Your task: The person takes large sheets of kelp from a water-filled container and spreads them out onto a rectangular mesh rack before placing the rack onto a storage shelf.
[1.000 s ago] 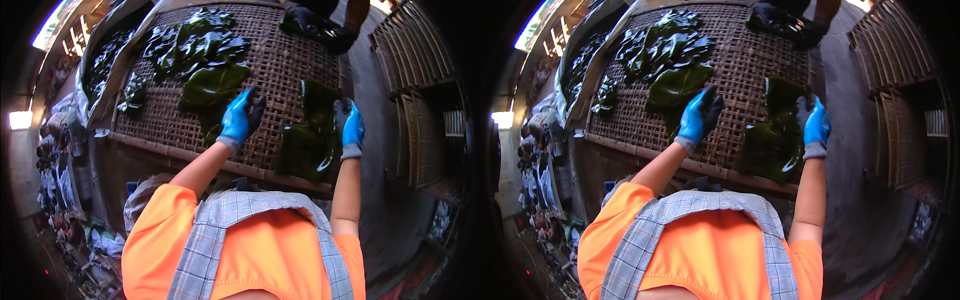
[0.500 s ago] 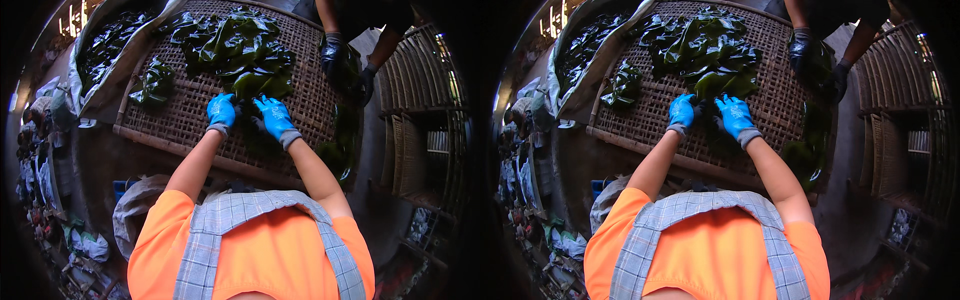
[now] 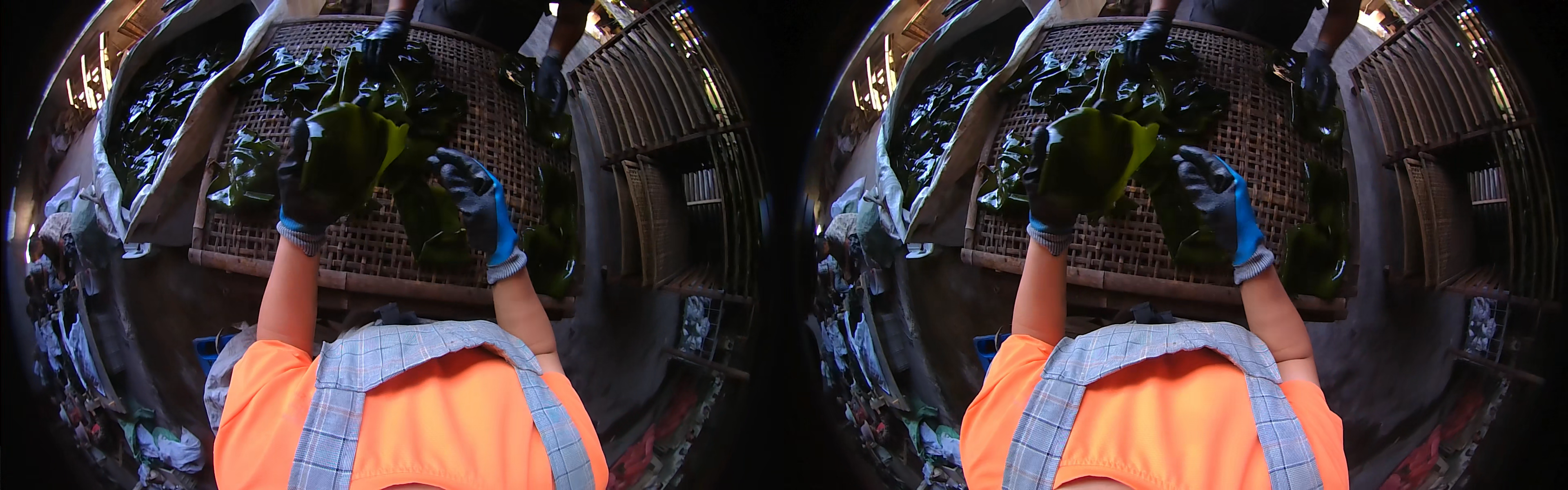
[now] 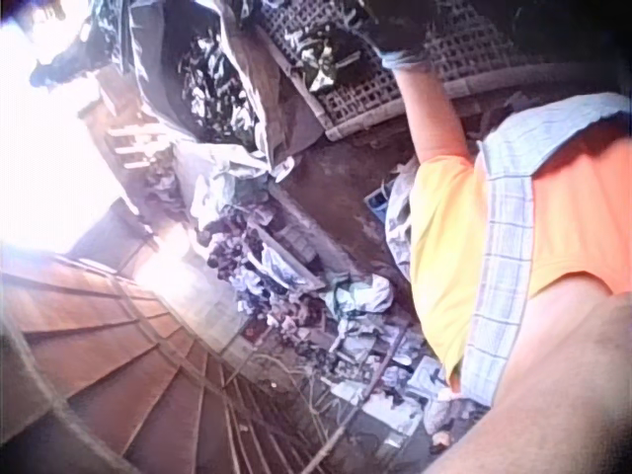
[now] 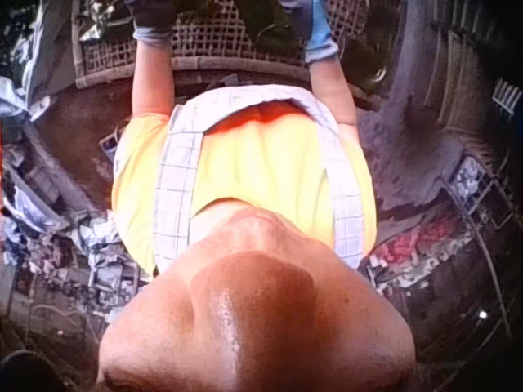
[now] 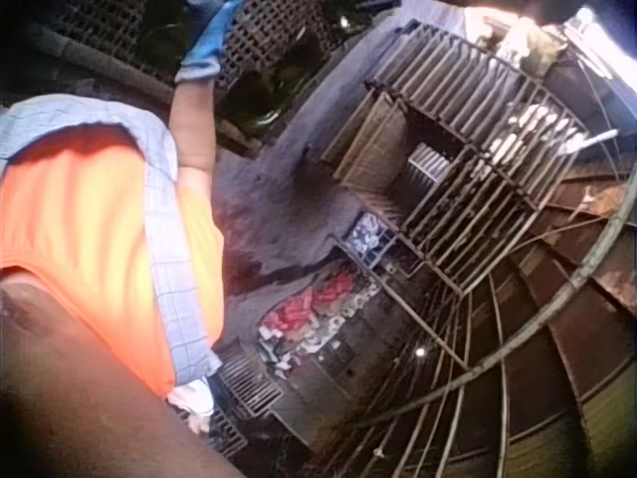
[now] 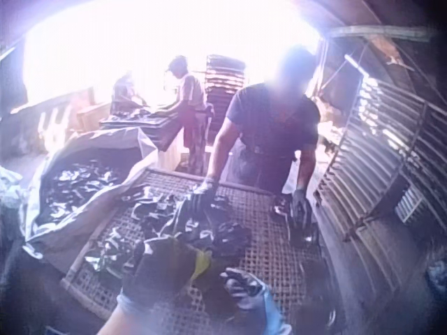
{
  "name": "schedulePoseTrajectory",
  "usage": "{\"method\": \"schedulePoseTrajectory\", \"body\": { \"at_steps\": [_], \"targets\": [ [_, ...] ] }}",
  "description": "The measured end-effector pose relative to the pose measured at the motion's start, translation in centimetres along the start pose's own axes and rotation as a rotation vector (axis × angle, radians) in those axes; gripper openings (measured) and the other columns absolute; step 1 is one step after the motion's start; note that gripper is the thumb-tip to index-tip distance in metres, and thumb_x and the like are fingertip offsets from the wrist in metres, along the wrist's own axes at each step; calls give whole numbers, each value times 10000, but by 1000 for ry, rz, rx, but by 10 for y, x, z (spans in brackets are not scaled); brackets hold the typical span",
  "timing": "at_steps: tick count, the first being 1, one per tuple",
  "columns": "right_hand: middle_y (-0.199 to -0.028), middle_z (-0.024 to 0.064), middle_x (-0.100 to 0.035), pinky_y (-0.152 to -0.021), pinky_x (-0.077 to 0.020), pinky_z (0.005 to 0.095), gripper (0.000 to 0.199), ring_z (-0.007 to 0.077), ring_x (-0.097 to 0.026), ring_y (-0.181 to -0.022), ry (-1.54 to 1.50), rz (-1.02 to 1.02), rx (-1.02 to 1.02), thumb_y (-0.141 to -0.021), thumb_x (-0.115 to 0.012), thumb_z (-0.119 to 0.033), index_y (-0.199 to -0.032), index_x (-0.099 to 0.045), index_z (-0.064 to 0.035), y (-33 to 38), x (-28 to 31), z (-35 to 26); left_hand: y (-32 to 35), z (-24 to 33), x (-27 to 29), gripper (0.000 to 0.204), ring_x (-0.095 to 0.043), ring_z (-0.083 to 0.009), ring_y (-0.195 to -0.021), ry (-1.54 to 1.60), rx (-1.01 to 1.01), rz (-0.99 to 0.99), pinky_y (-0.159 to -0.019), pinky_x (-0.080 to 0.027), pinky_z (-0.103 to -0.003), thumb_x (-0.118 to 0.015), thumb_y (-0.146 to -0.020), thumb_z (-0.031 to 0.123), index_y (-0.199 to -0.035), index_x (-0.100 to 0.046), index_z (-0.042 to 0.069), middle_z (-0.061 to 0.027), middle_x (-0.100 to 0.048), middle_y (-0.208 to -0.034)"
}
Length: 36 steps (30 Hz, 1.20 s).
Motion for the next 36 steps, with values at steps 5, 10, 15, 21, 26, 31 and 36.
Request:
{"method": "schedulePoseTrajectory", "body": {
  "at_steps": [5,10,15,21,26,31,36],
  "targets": [
    [-1160,60,-558,-828,-472,252,374,123,-550,-970,-148,-240,61,-940,-505,-96,-1302,-450,-17,14,-22,-12,4,-18,-45,494,-523,-232,-1156,291,31,-67,-1001,-408,-342,-456,-951,334,-1311,-439,-4,-146,-532,-1271],
    [-941,34,-650,-834,-472,260,272,124,-609,-872,-70,-146,27,-928,-545,-165,-1148,-566,-7,35,13,-16,18,-72,-45,433,-531,-209,-1144,-933,-348,56,-978,-425,-317,-495,-941,236,-1299,-453,-2,-131,-538,-1265],
    [-1042,49,-659,-918,-466,275,254,150,-621,-983,-252,107,112,-878,-545,-36,-1124,-593,5,76,134,-19,29,-104,-16,452,-505,-189,-1174,-496,201,416,-990,-413,-303,-569,-887,62,-1316,-441,-2,-114,-511,-1305],
    [-1133,62,-635,-965,-434,280,315,160,-598,-1043,266,63,178,-880,-450,59,-1159,-583,-2,105,169,-24,13,-181,-76,350,-487,-166,-1165,-690,316,-49,-997,-389,-315,-456,-948,87,-1293,-452,26,-75,-509,-1274],
    [-1115,64,-624,-932,-445,261,276,124,-580,-1029,112,64,-123,-885,-526,2,-1157,-575,15,109,152,-29,13,-207,-101,231,-588,-147,-970,-483,367,-47,-857,-493,-307,-492,-962,181,-1123,-570,35,-45,-621,-1074],
    [-1150,78,-595,-915,-453,255,486,117,-568,-987,243,378,-114,-849,-646,-48,-1288,-448,18,112,193,14,9,-209,-100,214,-623,-168,-840,19,691,109,-764,-539,-325,-516,-947,176,-1093,-581,33,-58,-634,-1005],
    [-1039,48,-648,-887,-458,248,299,108,-583,-934,-217,153,-117,-848,-645,-44,-1141,-596,-7,99,174,6,-15,-215,-118,221,-608,-163,-812,-10,673,62,-744,-532,-317,-538,-935,172,-1105,-565,34,-52,-631,-959]
  ]
}}
Point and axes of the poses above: each hand's wrist, its own y-axis away from the middle knuckle, its own x-axis out of the back of the hand, z = x × y, the point moved 2 cm from there along -y, towards the middle knuckle
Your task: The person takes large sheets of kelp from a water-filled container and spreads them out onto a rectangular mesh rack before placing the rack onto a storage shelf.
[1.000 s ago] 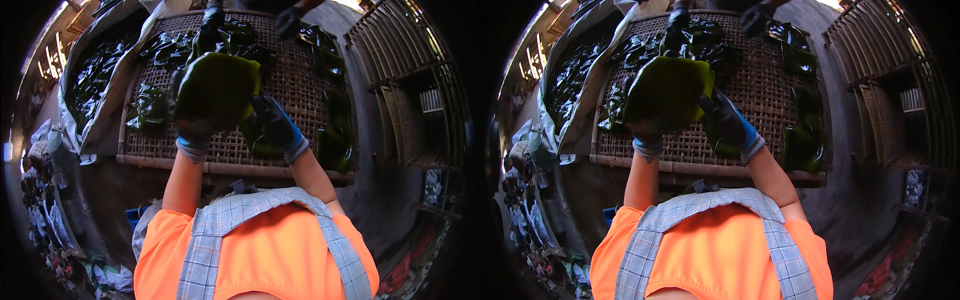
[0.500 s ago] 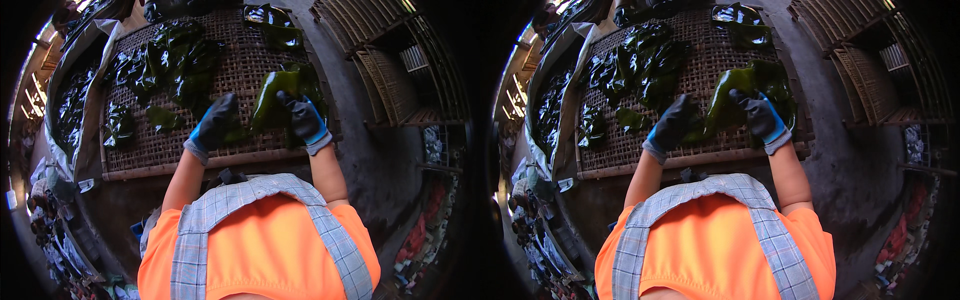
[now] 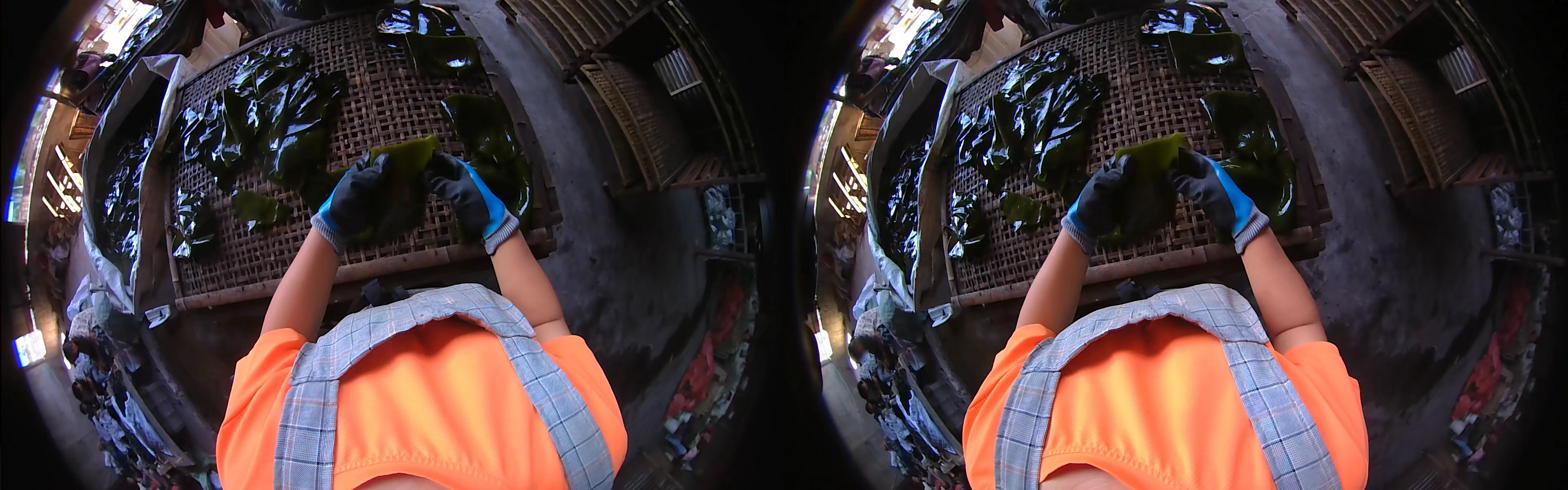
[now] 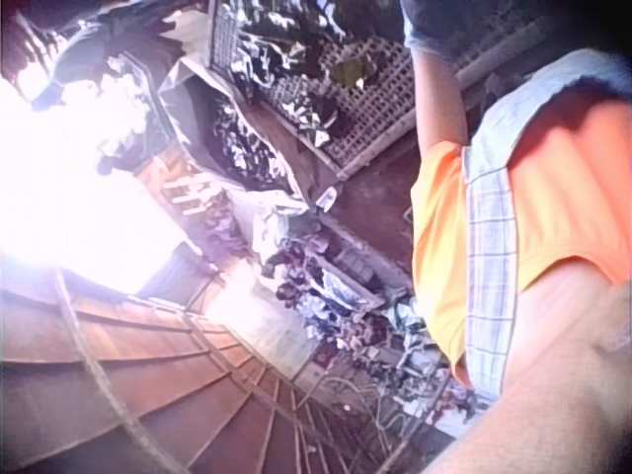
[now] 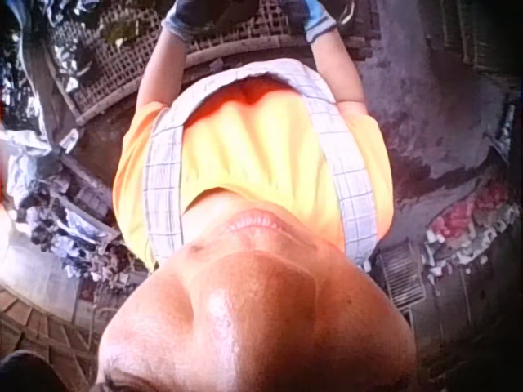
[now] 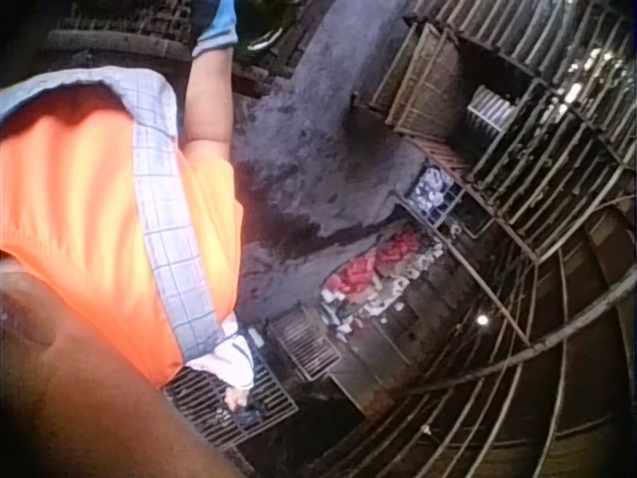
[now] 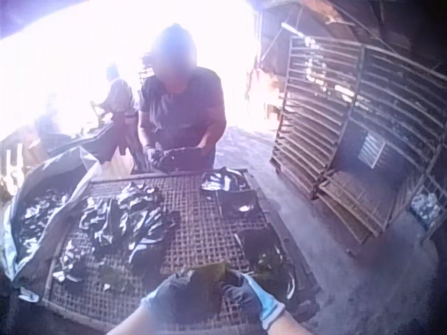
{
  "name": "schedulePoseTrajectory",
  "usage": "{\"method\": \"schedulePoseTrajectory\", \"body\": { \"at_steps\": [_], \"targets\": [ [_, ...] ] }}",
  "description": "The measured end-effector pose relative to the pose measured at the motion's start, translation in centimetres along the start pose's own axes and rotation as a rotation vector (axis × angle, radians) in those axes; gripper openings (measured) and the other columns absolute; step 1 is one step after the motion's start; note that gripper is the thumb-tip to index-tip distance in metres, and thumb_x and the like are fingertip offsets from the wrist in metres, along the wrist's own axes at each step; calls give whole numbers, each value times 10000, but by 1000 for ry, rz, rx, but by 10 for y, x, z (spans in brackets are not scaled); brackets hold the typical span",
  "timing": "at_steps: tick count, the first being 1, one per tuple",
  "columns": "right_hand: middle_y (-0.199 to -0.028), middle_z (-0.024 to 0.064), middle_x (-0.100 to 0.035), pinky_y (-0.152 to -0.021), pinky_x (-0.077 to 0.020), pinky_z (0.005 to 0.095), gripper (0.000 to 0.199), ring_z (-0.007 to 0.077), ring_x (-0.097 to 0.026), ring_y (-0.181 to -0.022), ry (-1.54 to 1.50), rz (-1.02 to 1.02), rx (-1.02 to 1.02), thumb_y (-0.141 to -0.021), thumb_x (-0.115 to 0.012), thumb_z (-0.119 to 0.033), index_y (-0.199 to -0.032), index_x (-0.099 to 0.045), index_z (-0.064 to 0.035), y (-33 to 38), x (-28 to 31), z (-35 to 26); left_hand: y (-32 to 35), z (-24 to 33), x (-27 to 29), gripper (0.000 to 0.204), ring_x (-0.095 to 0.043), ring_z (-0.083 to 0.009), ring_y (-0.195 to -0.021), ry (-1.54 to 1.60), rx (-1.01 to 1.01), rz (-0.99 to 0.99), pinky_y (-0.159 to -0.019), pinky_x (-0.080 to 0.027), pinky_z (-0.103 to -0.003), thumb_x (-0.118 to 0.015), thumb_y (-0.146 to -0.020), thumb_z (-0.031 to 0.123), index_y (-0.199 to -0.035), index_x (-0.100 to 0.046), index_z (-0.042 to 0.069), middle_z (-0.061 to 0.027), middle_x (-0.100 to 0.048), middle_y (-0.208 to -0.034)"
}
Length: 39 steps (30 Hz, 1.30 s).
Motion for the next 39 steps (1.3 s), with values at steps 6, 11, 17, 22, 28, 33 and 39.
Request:
{"method": "schedulePoseTrajectory", "body": {
  "at_steps": [6,11,17,22,28,33,39],
  "targets": [
    [-976,56,-669,-765,-496,271,273,130,-616,-848,304,252,-57,-835,-666,-94,-1091,-618,-11,-70,45,-1,-91,8,59,341,-582,-157,-930,-358,-156,70,-811,-494,-300,-578,-913,155,-1214,-494,18,-83,-602,-1088],
    [-944,163,-663,-738,-516,398,359,311,-632,-864,1429,511,46,-807,-669,-219,-1103,-599,-28,-79,63,11,-66,10,66,425,-567,-166,-1026,-484,-428,519,-885,-465,-286,-603,-898,118,-1288,-471,12,-107,-547,-1237],
    [-1043,130,-620,-712,-523,349,377,271,-644,-836,1049,-49,233,-847,-637,-254,-1164,-580,-56,-45,-25,51,57,21,137,319,-615,-138,-896,-401,-647,664,-794,-508,-252,-581,-917,133,-1212,-541,18,-79,-635,-1065],
    [-971,83,-610,-663,-500,386,442,274,-619,-836,1857,-402,342,-747,-708,-313,-1135,-586,-140,-24,-93,119,121,-9,154,313,-611,-118,-854,-369,-587,797,-691,-495,-235,-585,-919,179,-1191,-556,28,-48,-642,-1032],
    [-754,-25,-553,-664,-459,239,160,83,-489,-692,888,-299,-51,-771,-731,-60,-821,-579,-56,-44,-81,74,136,-15,145,375,-610,-141,-882,-405,-592,791,-734,-506,-284,-588,-918,220,-1234,-521,32,-66,-618,-1103],
    [-679,-37,-539,-631,-443,227,167,55,-497,-660,598,-260,-49,-769,-730,-41,-763,-565,-64,-51,-114,24,116,-2,120,407,-612,-205,-964,-40,-57,456,-802,-527,-349,-525,-933,368,-1250,-494,114,-89,-604,-1119],
    [-826,-15,-596,-729,-490,255,96,102,-577,-759,-221,-349,39,-836,-634,-20,-889,-580,-80,-56,-137,-5,96,12,96,455,-427,-259,-1227,555,-288,382,-1029,-358,-481,-449,-945,442,-1344,-401,229,-100,-488,-1283]
  ]
}}
Point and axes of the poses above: each hand's wrist, its own y-axis away from the middle knuckle, its own x-axis out of the back of the hand, z = x × y, the point moved 2 cm from there along -y, towards the middle knuckle
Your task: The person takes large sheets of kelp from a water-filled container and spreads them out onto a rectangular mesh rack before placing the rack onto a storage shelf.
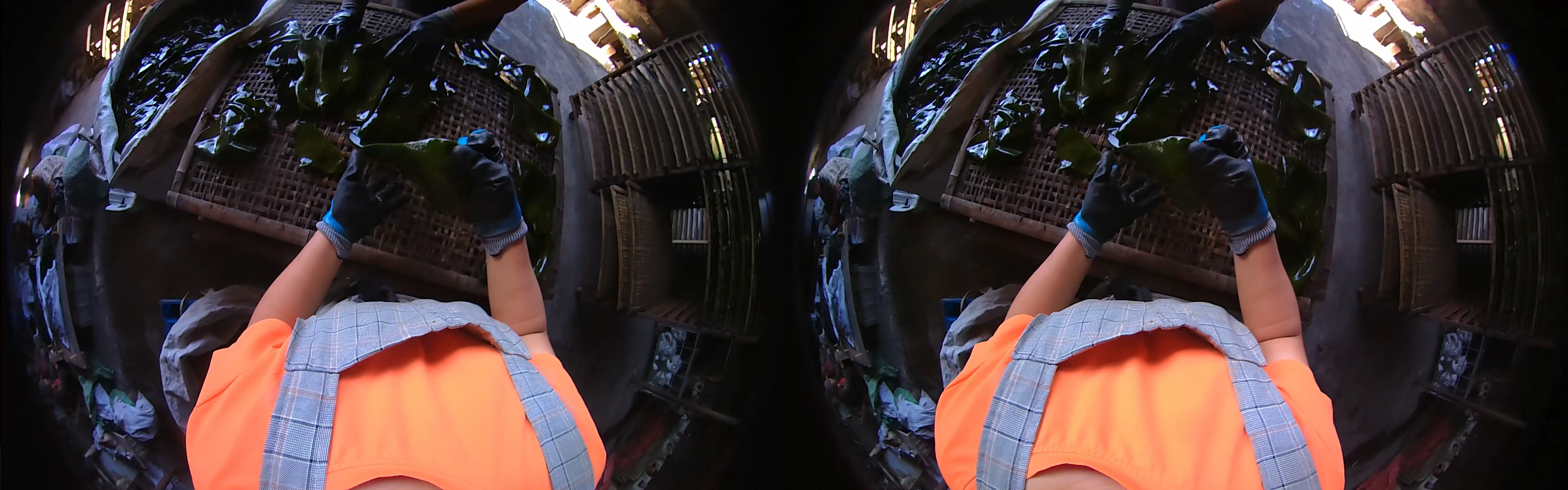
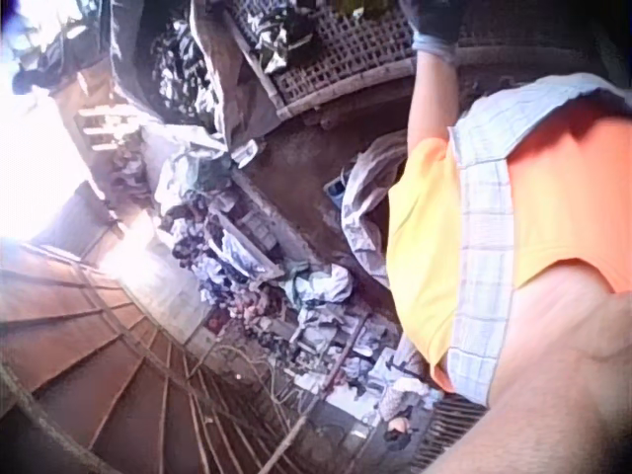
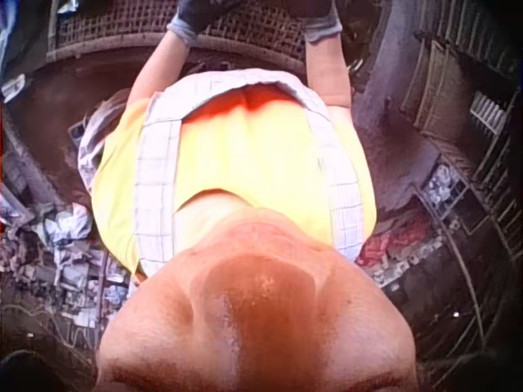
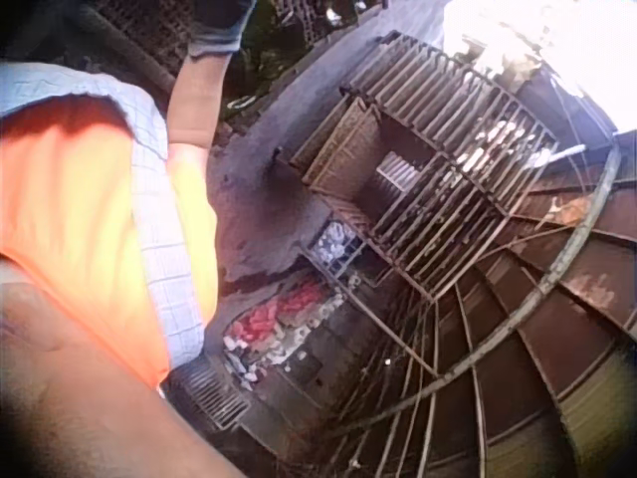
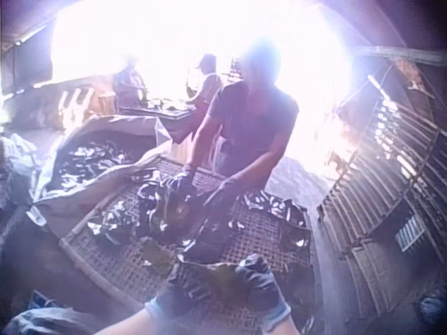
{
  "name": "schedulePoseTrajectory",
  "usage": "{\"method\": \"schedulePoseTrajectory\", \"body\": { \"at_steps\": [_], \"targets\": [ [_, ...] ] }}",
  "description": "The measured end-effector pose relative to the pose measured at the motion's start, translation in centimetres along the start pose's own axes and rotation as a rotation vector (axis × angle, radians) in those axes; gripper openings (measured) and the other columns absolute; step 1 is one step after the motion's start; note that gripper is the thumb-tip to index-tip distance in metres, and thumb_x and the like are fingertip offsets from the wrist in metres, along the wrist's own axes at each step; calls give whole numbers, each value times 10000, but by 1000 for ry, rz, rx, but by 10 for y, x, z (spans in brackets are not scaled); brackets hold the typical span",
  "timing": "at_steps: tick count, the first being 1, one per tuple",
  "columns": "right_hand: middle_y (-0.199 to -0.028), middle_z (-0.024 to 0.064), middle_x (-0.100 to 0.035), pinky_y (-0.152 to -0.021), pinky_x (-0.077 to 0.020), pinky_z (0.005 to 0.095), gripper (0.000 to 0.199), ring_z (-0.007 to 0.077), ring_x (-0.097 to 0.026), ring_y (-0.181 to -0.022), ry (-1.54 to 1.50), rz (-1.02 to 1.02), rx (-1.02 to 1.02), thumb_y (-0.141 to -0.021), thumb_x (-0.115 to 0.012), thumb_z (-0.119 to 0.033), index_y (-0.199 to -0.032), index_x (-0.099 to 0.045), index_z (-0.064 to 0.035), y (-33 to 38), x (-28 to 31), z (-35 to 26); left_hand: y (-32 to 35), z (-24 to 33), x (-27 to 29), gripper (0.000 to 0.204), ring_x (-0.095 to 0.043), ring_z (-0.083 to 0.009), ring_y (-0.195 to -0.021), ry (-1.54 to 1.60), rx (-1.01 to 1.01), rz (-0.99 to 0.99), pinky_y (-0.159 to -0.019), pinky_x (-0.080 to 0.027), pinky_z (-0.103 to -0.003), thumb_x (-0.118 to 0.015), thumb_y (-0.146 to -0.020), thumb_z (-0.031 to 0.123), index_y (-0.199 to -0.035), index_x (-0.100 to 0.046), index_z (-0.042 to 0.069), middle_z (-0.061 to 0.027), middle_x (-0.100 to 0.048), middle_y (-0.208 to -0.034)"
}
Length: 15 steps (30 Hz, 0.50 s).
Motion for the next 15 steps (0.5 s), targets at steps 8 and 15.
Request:
{"method": "schedulePoseTrajectory", "body": {
  "at_steps": [8,15],
  "targets": [
    [-975,41,-645,-880,-470,277,173,158,-603,-958,110,-89,156,-897,-515,-19,-1033,-615,-54,-31,19,-19,-21,7,-7,389,-525,-203,-1134,-536,-593,-426,-987,-405,-344,-470,-964,259,-1274,-491,25,-83,-566,-1227],
    [-1139,94,-608,-930,-456,306,240,194,-570,-1069,877,-59,284,-879,-558,-26,-1116,-590,-47,-40,48,-20,2,66,-1,234,-606,-154,-926,-512,-416,-295,-803,-512,-285,-512,-929,96,-1133,-595,18,-55,-634,-1016]
  ]
}}
Point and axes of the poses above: each hand's wrist, its own y-axis away from the middle knuckle, its own x-axis out of the back of the hand, z = x × y, the point moved 2 cm from there along -y, towards the middle knuckle
